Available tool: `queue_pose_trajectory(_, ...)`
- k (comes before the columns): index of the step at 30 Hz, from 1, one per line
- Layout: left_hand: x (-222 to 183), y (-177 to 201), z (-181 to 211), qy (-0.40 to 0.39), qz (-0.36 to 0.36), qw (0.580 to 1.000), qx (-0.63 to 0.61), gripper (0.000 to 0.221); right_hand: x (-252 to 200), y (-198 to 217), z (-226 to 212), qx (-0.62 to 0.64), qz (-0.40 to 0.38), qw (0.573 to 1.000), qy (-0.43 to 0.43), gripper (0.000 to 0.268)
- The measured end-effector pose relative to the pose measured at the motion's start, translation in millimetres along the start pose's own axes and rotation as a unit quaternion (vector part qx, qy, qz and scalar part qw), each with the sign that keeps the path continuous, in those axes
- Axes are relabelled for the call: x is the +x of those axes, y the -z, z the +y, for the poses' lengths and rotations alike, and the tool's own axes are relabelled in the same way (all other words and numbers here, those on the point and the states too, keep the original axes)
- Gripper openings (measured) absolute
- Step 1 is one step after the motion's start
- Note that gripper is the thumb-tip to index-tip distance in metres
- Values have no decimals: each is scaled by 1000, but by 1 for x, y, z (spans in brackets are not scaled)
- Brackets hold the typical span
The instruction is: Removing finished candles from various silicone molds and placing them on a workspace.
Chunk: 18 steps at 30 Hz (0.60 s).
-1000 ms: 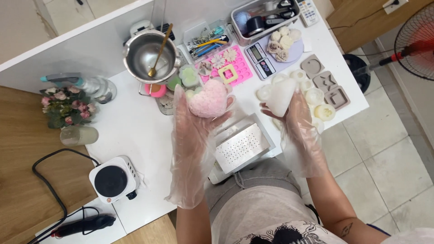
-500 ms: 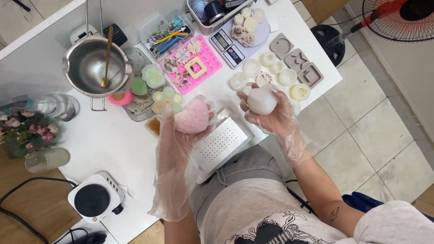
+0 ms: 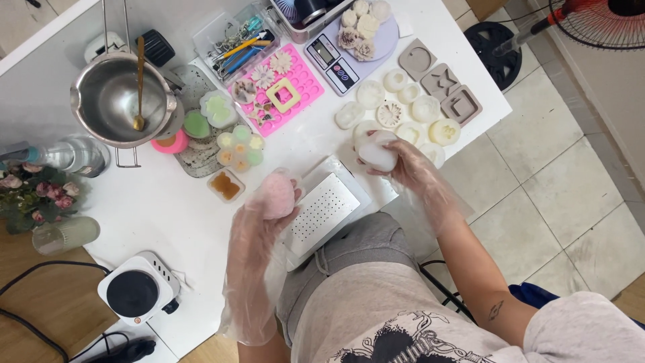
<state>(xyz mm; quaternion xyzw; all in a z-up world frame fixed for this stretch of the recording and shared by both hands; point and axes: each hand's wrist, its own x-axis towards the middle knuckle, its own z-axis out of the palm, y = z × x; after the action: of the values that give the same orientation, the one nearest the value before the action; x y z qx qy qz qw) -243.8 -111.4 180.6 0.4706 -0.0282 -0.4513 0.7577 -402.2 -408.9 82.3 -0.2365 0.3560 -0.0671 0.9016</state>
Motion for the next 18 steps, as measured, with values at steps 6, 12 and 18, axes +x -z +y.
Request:
queue_pose_trajectory(6, -14, 9, -21, 24, 109, 993, 28, 46, 40, 32, 10, -255, -13, 965, 64, 54)
queue_pose_trajectory(12, -22, 16, -36, 25, 116, 993, 5, 40, 32, 3, 3, -25, -2, 1000, -4, 52)
queue_pose_trajectory(18, -42, -33, -3, -67, 114, 968, 212, 44, 50, 21, 0, -52, -74, 996, -19, 62)
